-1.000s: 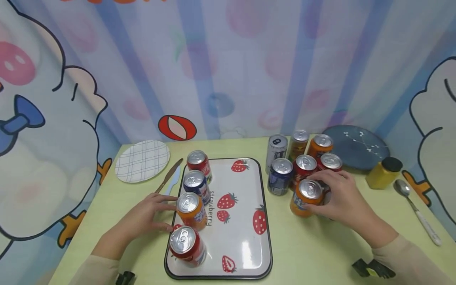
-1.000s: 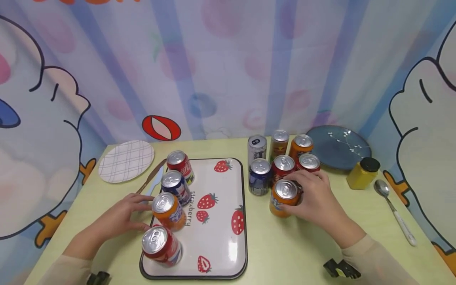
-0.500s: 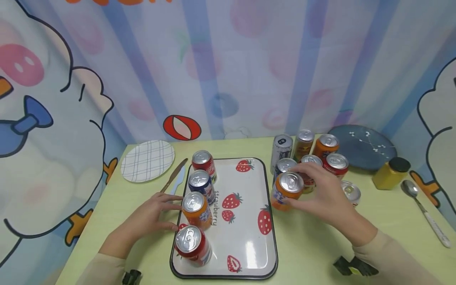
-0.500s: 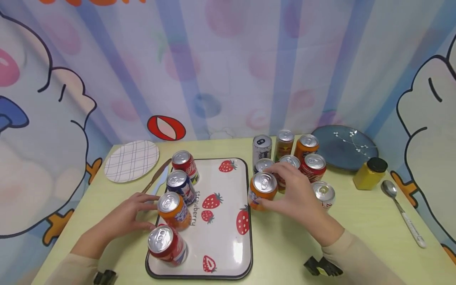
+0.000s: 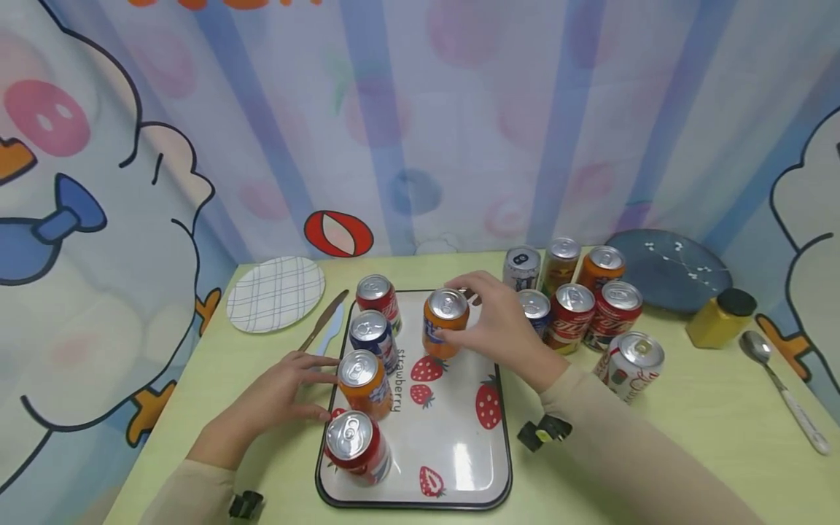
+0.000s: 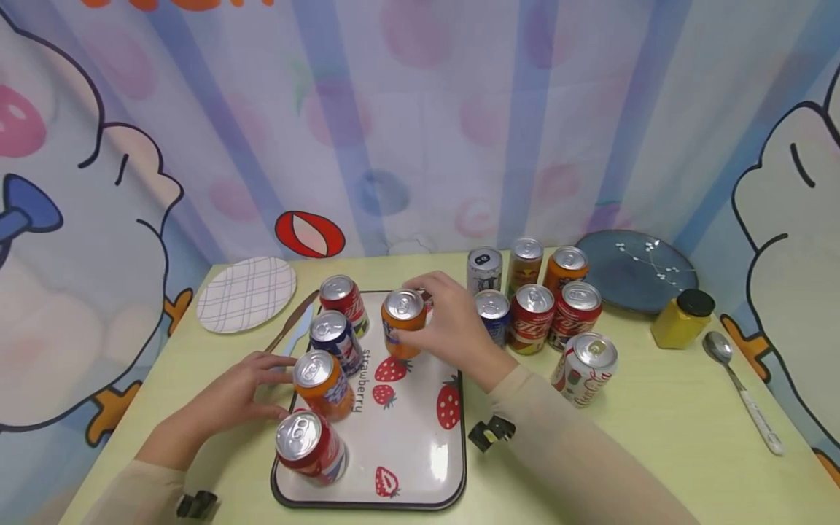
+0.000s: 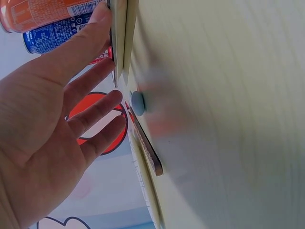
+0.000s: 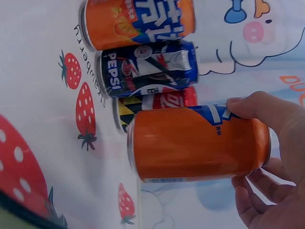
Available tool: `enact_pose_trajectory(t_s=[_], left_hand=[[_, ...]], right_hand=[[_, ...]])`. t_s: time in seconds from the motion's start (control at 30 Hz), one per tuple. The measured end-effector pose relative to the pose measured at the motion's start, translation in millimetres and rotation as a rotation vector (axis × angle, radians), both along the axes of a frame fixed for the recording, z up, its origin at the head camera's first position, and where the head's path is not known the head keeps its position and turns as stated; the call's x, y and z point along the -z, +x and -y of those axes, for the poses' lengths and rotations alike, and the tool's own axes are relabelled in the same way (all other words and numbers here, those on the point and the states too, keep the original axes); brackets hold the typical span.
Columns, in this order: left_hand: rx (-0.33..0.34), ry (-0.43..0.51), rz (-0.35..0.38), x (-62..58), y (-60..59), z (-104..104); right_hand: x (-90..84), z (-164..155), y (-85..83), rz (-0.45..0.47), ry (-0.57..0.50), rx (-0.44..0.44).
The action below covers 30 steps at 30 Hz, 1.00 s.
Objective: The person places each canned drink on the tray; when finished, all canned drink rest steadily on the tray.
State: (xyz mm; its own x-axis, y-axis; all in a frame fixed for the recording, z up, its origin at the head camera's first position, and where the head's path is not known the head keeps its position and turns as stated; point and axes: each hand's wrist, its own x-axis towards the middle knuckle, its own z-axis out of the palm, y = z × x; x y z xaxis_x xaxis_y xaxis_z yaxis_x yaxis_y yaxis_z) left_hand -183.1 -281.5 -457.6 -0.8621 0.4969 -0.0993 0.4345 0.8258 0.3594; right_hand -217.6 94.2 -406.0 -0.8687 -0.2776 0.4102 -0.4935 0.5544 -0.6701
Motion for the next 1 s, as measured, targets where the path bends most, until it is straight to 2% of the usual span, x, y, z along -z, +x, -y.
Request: enact_pose_trajectory(t_s=[0.3, 0.5, 0.8, 1.0], left_hand=[[0.002, -0.02, -0.01, -1.5, 0.3, 0], [-0.005, -0.007, 0.0, -2.2, 0.9, -2], [-0.015, -0.026, 0.005, -0.5, 0.1, -4], [-0.02, -0.024, 0.004, -1.0, -0.2, -3]], right_hand=[[15.0, 35, -41.7, 0.04, 0.01, -0.002], [21.1, 49, -59.0, 0.071, 0.045, 0.003], [25.6, 53, -66.0, 0.1, 0.115, 0.036], [20.1, 46, -56.6, 0.095, 0.2, 0.039]])
